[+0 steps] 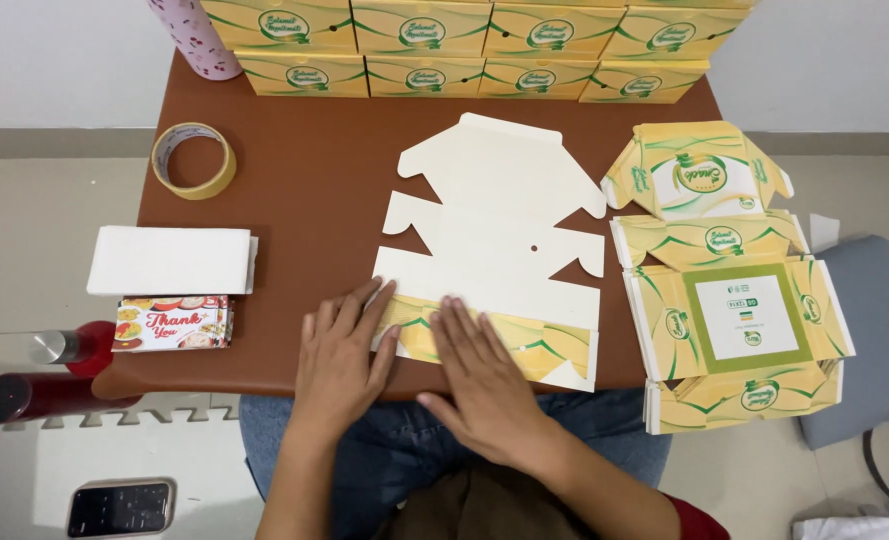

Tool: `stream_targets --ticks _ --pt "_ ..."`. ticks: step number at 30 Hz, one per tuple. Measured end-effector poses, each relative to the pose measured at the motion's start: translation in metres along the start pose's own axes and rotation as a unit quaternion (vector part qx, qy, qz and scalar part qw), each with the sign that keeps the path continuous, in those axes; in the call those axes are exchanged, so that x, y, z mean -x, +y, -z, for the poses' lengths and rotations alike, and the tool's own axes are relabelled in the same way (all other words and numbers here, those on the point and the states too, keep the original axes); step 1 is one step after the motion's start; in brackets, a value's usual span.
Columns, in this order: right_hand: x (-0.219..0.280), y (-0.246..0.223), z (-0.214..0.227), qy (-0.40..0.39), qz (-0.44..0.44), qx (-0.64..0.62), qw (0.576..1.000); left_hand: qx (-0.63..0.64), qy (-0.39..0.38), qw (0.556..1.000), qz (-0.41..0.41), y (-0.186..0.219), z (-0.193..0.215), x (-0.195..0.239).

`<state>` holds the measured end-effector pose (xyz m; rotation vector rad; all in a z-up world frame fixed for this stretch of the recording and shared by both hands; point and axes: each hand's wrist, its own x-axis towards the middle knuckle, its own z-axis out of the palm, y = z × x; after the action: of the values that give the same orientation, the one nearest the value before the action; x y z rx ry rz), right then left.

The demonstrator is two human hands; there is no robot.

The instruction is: Assembling cardboard snack boxes by folding templates and tucking in flaps

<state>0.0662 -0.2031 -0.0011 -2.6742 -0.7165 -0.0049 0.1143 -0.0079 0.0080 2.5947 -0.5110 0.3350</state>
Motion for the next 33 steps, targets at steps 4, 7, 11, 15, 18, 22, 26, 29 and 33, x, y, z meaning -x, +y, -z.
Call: stream_targets --ticks 4,7,11,15,18,22,26,29,33 --pt "0.051 0.041 0.016 -0.004 -0.017 0.447 0.894 -0.022 0.015 0.999 -0.020 -0.002 -0.006 0.003" --pt "0.071 0.054 0.033 0.040 -0.077 0.065 0.994 -0.017 -0.010 0.998 -0.054 -0.001 -0.005 0.003" --pt "0.080 0.059 0.036 0.066 -0.079 0.046 0.994 -0.010 -0.049 0.996 -0.080 -0.001 -0.003 0.009" --pt "0.095 0.056 0.058 0.040 -0.072 -0.053 0.995 -0.008 -0.069 0.995 -0.077 0.006 0.010 0.032" --pt "0.113 0.064 0.069 -0.031 -0.136 -0.120 0.983 0.045 -0.088 0.994 -0.035 0.011 0.031 0.055" --pt "0.135 0.074 0.074 0.031 -0.160 -0.202 0.966 0.171 -0.090 0.981 -0.014 0.007 0.045 0.068" --pt "0.120 0.083 0.057 0.206 -0.242 -0.314 0.895 0.247 -0.017 0.964 0.095 0.010 0.026 0.060" --pt "0.087 0.081 0.044 0.323 -0.245 -0.380 0.831 0.240 0.052 0.954 0.174 0.011 0.001 0.041" --pt "0.057 0.066 0.048 0.311 -0.295 -0.229 0.874 0.079 0.133 0.977 0.145 0.005 -0.026 0.019"
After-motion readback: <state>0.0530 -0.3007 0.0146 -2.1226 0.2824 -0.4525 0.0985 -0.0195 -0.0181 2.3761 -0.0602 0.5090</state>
